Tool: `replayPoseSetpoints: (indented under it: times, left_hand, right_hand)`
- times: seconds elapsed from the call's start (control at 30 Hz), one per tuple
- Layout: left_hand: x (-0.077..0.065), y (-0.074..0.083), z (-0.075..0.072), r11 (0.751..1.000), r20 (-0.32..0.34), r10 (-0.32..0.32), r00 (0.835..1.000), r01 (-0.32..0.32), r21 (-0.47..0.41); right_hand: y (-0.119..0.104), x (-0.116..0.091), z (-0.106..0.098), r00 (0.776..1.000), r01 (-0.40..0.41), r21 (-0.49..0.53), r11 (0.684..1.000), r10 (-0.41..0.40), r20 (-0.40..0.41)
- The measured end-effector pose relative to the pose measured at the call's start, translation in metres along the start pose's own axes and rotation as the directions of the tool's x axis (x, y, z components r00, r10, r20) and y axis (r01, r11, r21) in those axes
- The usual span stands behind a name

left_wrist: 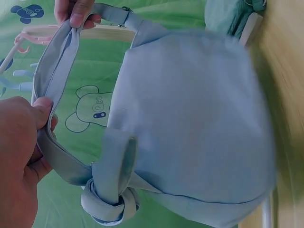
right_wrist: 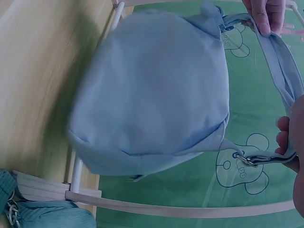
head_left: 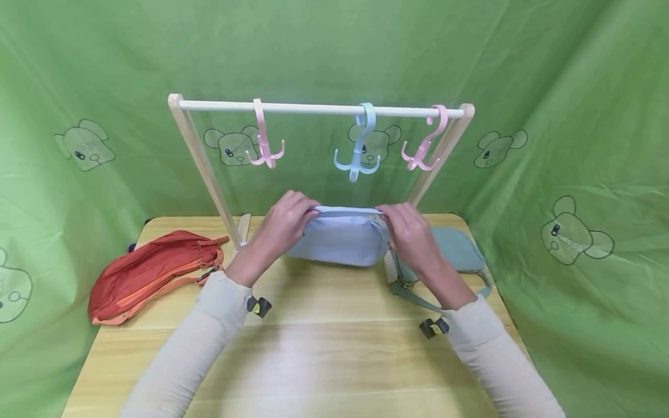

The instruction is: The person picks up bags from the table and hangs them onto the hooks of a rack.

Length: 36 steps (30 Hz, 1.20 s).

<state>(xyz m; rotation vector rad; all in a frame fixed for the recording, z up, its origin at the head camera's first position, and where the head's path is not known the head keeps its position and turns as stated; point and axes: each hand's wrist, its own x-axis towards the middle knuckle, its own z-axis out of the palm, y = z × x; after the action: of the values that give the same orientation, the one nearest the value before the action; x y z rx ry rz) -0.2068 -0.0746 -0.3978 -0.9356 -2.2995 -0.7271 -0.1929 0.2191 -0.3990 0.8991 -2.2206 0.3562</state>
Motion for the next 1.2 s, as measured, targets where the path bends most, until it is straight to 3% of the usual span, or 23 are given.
replayPoseSetpoints:
  times: [0.6,1.2]
  left_hand:
    - [0.014,0.006,-0.013,1.0,-0.032,0.008,0.999,-0.008,0.011]
    - [0.029,0.014,-0.024,0.999,-0.051,0.033,0.998,-0.032,0.014]
  right_hand:
    - [-0.001,0.018,-0.007,0.997,-0.014,-0.024,1.0,0.012,-0.074]
    - [0.001,0.032,-0.02,0.995,-0.042,-0.017,0.999,0.04,-0.091]
